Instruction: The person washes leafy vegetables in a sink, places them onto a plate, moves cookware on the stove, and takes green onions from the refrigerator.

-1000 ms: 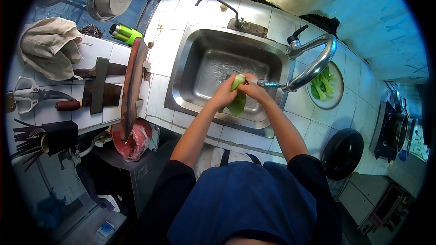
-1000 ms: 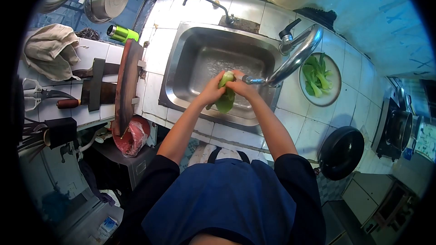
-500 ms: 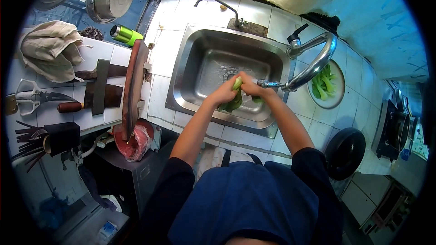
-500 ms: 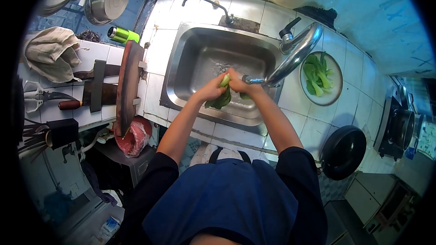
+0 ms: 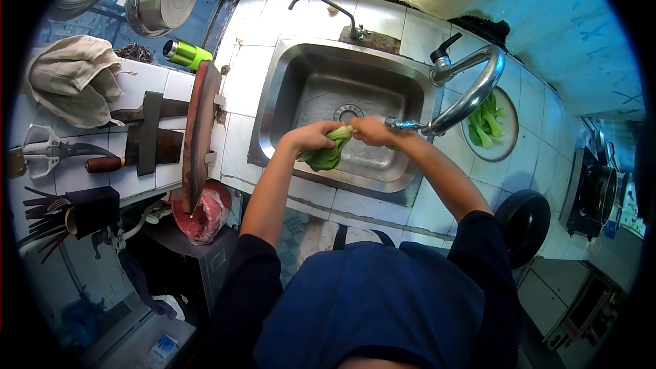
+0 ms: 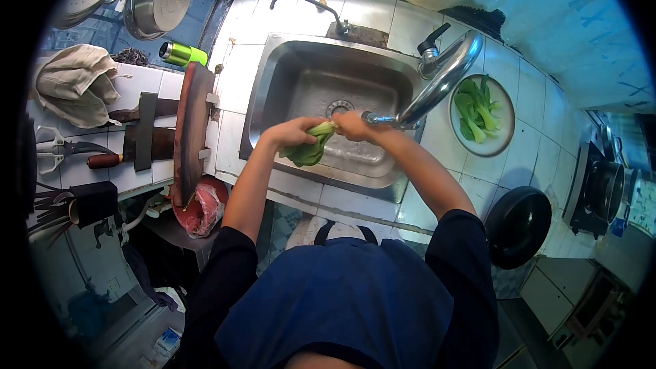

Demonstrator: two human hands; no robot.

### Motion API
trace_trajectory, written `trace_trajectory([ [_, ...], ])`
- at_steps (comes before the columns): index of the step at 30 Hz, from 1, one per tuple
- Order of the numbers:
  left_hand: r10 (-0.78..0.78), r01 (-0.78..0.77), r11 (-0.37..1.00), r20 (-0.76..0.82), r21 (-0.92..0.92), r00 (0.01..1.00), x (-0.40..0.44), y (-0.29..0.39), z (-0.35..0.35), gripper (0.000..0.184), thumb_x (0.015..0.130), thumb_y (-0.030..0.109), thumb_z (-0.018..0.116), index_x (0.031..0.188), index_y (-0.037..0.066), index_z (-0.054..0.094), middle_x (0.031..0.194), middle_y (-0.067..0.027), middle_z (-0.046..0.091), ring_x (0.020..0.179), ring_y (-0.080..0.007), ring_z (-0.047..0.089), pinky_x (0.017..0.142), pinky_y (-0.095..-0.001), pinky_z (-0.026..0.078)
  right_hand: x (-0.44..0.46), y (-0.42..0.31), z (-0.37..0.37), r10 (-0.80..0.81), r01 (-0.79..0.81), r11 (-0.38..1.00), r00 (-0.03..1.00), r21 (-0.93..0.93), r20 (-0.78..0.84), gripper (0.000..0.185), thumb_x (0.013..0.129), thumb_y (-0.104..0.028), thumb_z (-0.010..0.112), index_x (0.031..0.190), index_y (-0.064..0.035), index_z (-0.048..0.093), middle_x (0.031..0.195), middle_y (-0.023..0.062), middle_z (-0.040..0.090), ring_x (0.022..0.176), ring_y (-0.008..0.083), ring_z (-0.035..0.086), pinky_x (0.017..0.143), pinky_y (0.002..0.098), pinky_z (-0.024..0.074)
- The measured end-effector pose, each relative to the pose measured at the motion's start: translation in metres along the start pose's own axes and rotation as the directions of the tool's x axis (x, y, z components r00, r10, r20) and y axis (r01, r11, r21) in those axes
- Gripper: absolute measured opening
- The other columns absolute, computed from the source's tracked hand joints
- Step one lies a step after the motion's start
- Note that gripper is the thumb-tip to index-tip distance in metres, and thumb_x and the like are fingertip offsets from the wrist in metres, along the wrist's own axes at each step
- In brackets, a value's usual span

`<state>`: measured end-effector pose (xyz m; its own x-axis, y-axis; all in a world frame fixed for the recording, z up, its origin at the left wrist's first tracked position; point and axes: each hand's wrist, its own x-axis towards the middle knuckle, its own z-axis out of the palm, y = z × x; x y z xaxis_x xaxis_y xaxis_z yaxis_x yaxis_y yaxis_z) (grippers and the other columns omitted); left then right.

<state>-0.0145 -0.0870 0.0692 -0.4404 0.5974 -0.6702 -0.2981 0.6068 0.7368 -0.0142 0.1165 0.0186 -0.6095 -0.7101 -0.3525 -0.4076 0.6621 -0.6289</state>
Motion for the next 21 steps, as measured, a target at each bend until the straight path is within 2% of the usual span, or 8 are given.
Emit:
trace_trajectory([
  [4, 0.028, -0.024, 0.946, 0.01, -0.323, 1.0, -0.014, -0.014, -0.011, 0.053, 0.076, 0.0, 0.055, 0.127, 0.006, 0.042, 0.11, -0.0061, 0.054, 0.1, -0.0164, 0.051, 0.09, -0.0274, 0.038, -0.007, -0.009, -0.017, -0.078, 0.078, 0.941, 0.997, 0.328, -0.013, 0.016, 0.084, -0.018, 0.051, 0.095, -0.0057, 0.05, 0.074, 0.0105, 0.061, 0.067, 0.0225, 0.06, 0.056, 0.034, 0.045],
  [6, 0.099, -0.075, 0.769, 0.003, -0.634, 0.995, -0.021, -0.021, -0.014, 0.056, 0.075, -0.002, 0.055, 0.129, 0.002, 0.039, 0.108, -0.0059, 0.055, 0.097, -0.0156, 0.053, 0.087, -0.0268, 0.041, -0.011, -0.018, -0.019, 0.098, 0.015, 0.631, 0.99, 0.776, -0.099, 0.021, 0.086, -0.022, 0.051, 0.098, -0.0041, 0.051, 0.073, 0.0062, 0.061, 0.06, 0.011, 0.056, 0.049, 0.025, 0.0429],
  [7, 0.098, -0.074, 0.769, 0.002, -0.636, 0.995, -0.024, -0.028, -0.015, 0.056, 0.075, -0.002, 0.055, 0.129, 0.002, 0.039, 0.108, -0.0059, 0.055, 0.097, -0.0156, 0.053, 0.087, -0.0268, 0.041, -0.011, -0.018, -0.017, 0.097, 0.015, 0.631, 0.99, 0.776, -0.098, 0.021, 0.086, -0.022, 0.051, 0.098, -0.0041, 0.051, 0.073, 0.0062, 0.061, 0.06, 0.011, 0.056, 0.049, 0.025, 0.0429],
  [9, 0.138, -0.096, 0.608, -0.014, -0.788, 0.99, -0.026, -0.044, -0.014, 0.056, 0.075, -0.002, 0.056, 0.129, 0.001, 0.039, 0.105, -0.0062, 0.056, 0.093, -0.0151, 0.056, 0.083, -0.0265, 0.045, -0.008, -0.014, -0.01, 0.334, 0.19, 0.317, 0.895, 0.929, -0.297, 0.025, 0.088, -0.024, 0.048, 0.094, -0.001, 0.052, 0.069, 0.0051, 0.06, 0.053, 0.0064, 0.051, 0.045, 0.0205, 0.0406],
  [11, 0.171, -0.135, 0.573, -0.043, -0.808, 0.984, -0.027, -0.056, -0.01, 0.056, 0.075, 0.0, 0.058, 0.128, 0.001, 0.038, 0.103, -0.006, 0.057, 0.09, -0.0144, 0.057, 0.079, -0.0255, 0.048, -0.003, -0.004, -0.005, 0.417, 0.199, 0.368, 0.838, 0.909, -0.352, 0.03, 0.089, -0.03, 0.046, 0.089, -0.0011, 0.054, 0.063, 0.0047, 0.058, 0.047, 0.0073, 0.047, 0.044, 0.0212, 0.0383],
  [14, 0.209, -0.178, 0.55, -0.071, -0.816, 0.975, -0.027, -0.057, -0.003, 0.058, 0.075, 0.006, 0.063, 0.127, 0.0, 0.038, 0.102, -0.005, 0.055, 0.091, -0.0136, 0.056, 0.08, -0.0251, 0.046, -0.005, -0.006, -0.011, 0.565, -0.088, 0.443, 0.8, 0.892, -0.201, 0.038, 0.09, -0.035, 0.041, 0.074, -0.0031, 0.055, 0.053, 0.0031, 0.051, 0.041, 0.0078, 0.044, 0.042, 0.0218, 0.0366],
  [18, 0.235, -0.233, 0.493, -0.129, -0.838, 0.963, -0.02, -0.052, 0.005, 0.058, 0.076, 0.008, 0.064, 0.127, 0.001, 0.037, 0.103, -0.0057, 0.055, 0.092, -0.0146, 0.056, 0.08, -0.0257, 0.047, 0.001, -0.011, -0.008, 0.505, -0.123, 0.49, 0.847, 0.863, -0.166, 0.037, 0.091, -0.033, 0.04, 0.075, -0.0038, 0.056, 0.054, 0.0034, 0.052, 0.042, 0.0082, 0.044, 0.042, 0.0233, 0.0377],
  [21, 0.258, -0.257, 0.481, -0.145, -0.838, 0.955, -0.016, -0.047, 0.011, 0.06, 0.075, 0.011, 0.065, 0.127, 0.001, 0.037, 0.106, -0.0073, 0.054, 0.095, -0.016, 0.056, 0.082, -0.0271, 0.046, 0.007, -0.014, 0.001, 0.405, 0.023, 0.495, 0.879, 0.869, -0.253, 0.035, 0.091, -0.035, 0.04, 0.078, -0.0062, 0.056, 0.052, 0.0014, 0.05, 0.039, 0.0072, 0.041, 0.037, 0.0212, 0.0337],
])
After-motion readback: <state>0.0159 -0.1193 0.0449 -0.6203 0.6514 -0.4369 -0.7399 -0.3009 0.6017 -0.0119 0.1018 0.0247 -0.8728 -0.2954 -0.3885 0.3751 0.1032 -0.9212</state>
